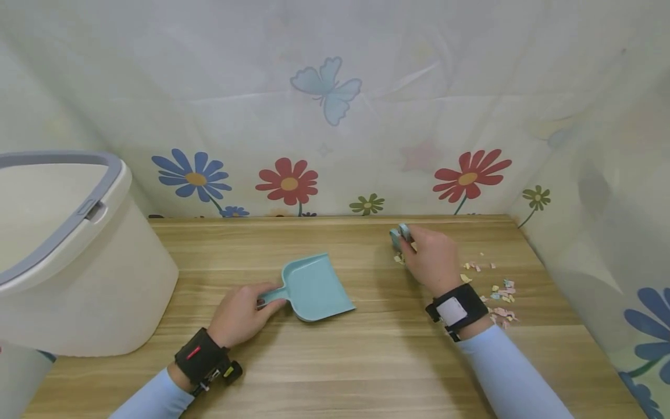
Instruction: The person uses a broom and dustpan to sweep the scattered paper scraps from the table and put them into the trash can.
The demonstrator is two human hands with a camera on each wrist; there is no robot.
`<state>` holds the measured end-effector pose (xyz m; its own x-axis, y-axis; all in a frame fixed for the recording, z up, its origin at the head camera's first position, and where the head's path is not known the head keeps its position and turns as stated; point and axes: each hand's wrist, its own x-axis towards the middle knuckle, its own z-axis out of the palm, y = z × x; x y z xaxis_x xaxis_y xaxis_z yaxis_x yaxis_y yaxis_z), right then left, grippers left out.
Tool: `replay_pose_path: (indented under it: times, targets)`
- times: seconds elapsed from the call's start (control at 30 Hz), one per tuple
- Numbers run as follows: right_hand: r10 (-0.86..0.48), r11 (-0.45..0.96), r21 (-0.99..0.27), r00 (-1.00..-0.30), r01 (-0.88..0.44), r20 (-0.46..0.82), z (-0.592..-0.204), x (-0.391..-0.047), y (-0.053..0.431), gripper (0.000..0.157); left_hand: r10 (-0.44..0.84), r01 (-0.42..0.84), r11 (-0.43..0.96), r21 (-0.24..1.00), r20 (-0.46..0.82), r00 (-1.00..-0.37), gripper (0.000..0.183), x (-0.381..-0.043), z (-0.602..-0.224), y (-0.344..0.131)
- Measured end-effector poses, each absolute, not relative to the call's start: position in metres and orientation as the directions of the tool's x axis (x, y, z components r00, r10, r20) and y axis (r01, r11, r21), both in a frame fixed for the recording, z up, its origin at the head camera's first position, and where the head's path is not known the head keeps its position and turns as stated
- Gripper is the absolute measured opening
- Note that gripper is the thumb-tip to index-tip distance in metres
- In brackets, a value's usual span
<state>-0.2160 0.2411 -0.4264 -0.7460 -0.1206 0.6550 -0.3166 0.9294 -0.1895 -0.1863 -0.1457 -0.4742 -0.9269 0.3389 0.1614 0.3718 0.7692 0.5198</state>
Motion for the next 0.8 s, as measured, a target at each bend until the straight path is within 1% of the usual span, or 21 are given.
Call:
replay_pose_path:
  times: [0.17, 0.33, 0.47, 0.63, 0.8]
  targets:
    - [-0.207, 0.874, -0.215, -0.735, -0.435, 0.645, -0.426, -0.202, 0.220, 0.018, 0.365, 0.378, 0.745, 0.550, 0.138, -0.921, 0.043, -0.186, -0.473, -0.146]
    - [-0.313, 0.797, -0.240, -0.719, -0.554, 0.621, -0.420, -0.190, 0.212, 0.009, 0.395, 0.387, 0.728, 0.566, 0.116, -0.912, 0.040, -0.186, -0.472, -0.147]
    - [-0.350, 0.736, -0.248, -0.668, -0.630, 0.656, -0.415, -0.185, 0.218, 0.018, 0.406, 0.359, 0.727, 0.585, 0.056, -0.912, 0.041, -0.186, -0.471, -0.147]
    - [-0.354, 0.706, -0.234, -0.619, -0.668, 0.701, -0.409, -0.187, 0.229, 0.026, 0.404, 0.332, 0.730, 0.598, 0.015, -0.914, 0.042, -0.185, -0.471, -0.147]
    - [-0.426, 0.671, -0.238, -0.628, -0.702, 0.651, -0.412, -0.190, 0.233, 0.033, 0.408, 0.338, 0.735, 0.588, 0.016, -0.913, 0.043, -0.184, -0.471, -0.147]
